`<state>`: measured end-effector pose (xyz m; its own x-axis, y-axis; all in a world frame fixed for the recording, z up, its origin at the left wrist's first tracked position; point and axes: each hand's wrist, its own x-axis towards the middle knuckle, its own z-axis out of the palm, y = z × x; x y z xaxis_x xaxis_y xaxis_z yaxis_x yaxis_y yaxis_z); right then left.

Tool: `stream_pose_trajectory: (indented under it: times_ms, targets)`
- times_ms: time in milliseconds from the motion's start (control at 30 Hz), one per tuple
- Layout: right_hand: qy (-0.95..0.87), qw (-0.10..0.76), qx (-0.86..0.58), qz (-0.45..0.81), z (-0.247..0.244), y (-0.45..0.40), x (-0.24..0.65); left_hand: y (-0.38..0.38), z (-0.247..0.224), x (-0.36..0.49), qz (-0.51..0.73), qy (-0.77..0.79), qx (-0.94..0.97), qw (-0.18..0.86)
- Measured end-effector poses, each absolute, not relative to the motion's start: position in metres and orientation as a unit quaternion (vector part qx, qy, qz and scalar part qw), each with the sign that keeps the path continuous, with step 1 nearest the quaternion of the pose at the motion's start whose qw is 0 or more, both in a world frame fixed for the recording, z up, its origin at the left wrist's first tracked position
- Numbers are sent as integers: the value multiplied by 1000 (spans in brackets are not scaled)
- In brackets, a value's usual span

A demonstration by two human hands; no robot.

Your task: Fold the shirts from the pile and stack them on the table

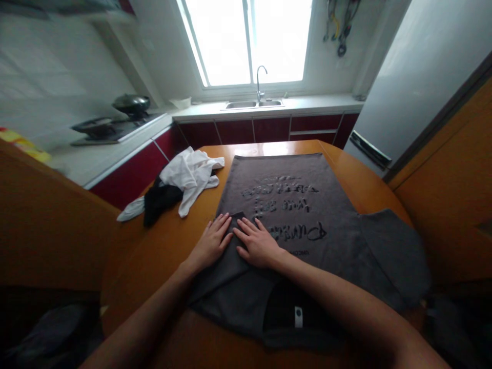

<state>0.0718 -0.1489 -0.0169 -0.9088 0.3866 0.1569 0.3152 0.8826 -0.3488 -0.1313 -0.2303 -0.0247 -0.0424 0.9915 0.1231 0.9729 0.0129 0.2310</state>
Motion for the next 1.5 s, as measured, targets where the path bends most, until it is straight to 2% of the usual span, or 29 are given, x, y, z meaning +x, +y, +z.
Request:
stream_pose_trajectory:
  times_ms: [167, 400, 533, 633, 867, 1000, 1133, 1300, 1500]
  targets:
    - [-962, 124, -181, 161, -2, -150, 73, -229, -27, -134, 161, 706, 688, 44]
    - [-927, 179, -267, 193, 19, -156, 107, -237, -25, -145, 242, 678, 691, 62]
    - [-905, 193, -320, 202, 16, -151, 148, -238, -20, -145, 239, 694, 677, 54]
    - [-868, 237, -385, 204, 9, -138, 185, -234, -15, -138, 215, 699, 680, 55]
    - [-723, 393, -551, 137, -17, -110, 292, -217, 5, -72, 141, 654, 736, 101]
    - [-633, 407, -656, 58, -31, -111, 362, -204, 18, -18, 128, 592, 785, 129]
    - [-561, 381, -735, 10, -45, -119, 420, -186, 24, 21, 124, 544, 817, 144]
    - [-423, 383, -814, 109, -66, -118, 454, -163, 21, 54, 142, 500, 836, 176]
    - [-328, 541, -718, 291, -82, -118, 452, -157, 5, 81, 171, 461, 845, 210]
